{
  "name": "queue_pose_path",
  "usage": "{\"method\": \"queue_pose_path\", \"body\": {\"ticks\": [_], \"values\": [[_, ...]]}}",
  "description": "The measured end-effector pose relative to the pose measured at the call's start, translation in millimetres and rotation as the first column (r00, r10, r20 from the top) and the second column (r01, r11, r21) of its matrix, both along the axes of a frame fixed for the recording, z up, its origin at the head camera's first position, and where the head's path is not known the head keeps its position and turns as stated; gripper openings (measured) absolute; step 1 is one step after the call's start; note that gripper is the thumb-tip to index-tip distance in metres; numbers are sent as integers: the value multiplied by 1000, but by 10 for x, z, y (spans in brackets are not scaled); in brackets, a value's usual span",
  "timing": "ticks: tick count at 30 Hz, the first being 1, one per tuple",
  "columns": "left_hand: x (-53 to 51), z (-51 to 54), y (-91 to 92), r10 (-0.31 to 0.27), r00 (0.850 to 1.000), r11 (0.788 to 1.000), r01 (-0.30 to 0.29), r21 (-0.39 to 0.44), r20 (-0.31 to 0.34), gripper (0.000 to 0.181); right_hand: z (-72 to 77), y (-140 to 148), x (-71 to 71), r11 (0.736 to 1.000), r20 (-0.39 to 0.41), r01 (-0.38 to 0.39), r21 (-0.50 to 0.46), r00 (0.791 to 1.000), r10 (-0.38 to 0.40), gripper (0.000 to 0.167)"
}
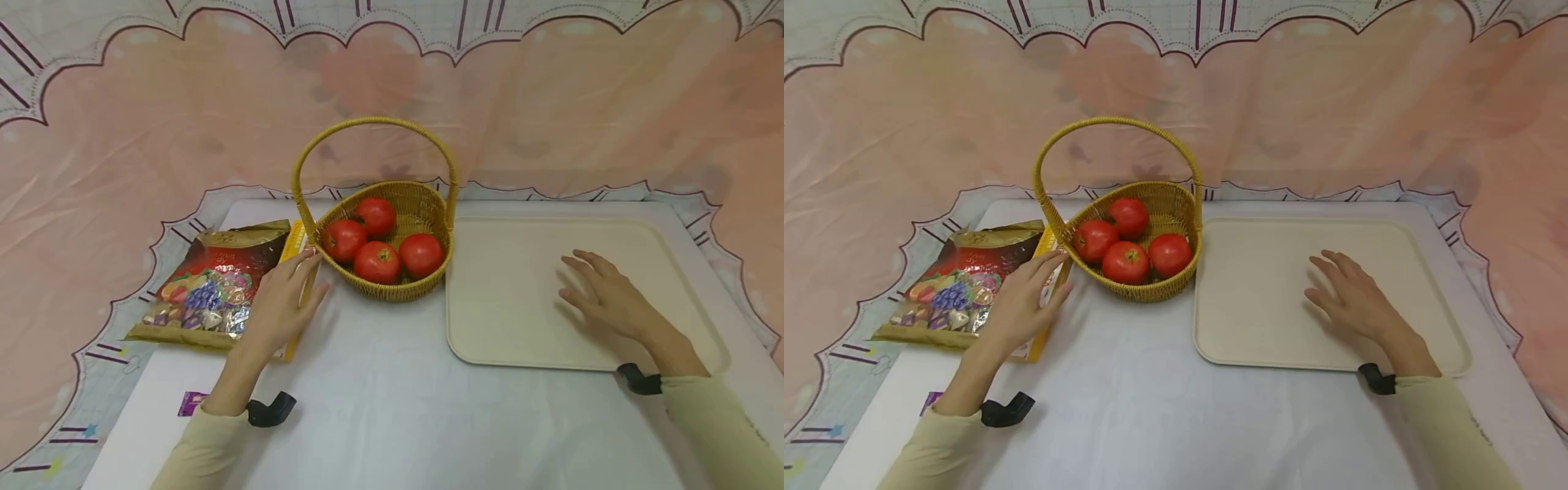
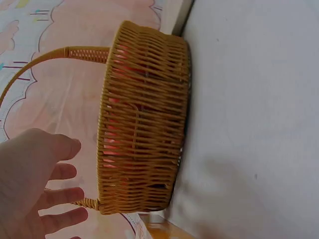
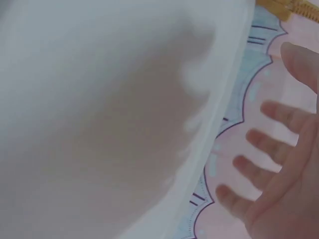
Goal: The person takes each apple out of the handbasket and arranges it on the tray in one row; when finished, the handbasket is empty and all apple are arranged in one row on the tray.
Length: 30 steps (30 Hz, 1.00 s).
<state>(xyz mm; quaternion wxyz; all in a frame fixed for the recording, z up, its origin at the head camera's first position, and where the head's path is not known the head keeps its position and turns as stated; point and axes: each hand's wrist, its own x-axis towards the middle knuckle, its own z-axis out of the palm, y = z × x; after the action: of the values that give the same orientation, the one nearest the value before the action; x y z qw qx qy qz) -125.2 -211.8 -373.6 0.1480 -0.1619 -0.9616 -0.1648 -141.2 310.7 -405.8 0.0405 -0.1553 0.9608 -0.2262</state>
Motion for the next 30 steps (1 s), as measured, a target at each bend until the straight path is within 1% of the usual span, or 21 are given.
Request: {"method": "queue_pose_path", "body": {"ticks": [3,7,10,14,15,19,23,26,30], "values": [[13,-11,54,-16,1000,999,17,43,-27,48,9,-53,18,998,-11,-19,-54,1000,18,57],[36,-38,121,-43,998,995,47,87,-43,46,14,-112,40,993,-51,-52,-103,998,47,51],[76,-54,164,-46,998,989,51,136,-35,44,12,-151,42,989,-99,-90,-117,992,78,47],[161,-74,228,-62,998,978,65,198,-21,41,18,-218,23,984,-125,-109,-144,988,91,42],[185,-80,248,-70,997,976,73,207,-21,40,23,-241,16,982,-123,-109,-151,988,91,42],[228,-123,349,-113,993,967,115,225,-22,36,40,-311,2,980,-126,-113,-163,988,93,41],[244,-165,432,-159,987,953,159,257,-21,33,39,-381,-17,977,-160,-126,-171,982,98,40],[256,-180,500,-184,982,946,185,268,-29,32,36,-440,-45,970,-181,-141,-198,978,105,41],[272,-222,623,-221,975,933,215,287,-11,31,50,-524,-73,956,-201,-172,-237,972,125,41]]}}
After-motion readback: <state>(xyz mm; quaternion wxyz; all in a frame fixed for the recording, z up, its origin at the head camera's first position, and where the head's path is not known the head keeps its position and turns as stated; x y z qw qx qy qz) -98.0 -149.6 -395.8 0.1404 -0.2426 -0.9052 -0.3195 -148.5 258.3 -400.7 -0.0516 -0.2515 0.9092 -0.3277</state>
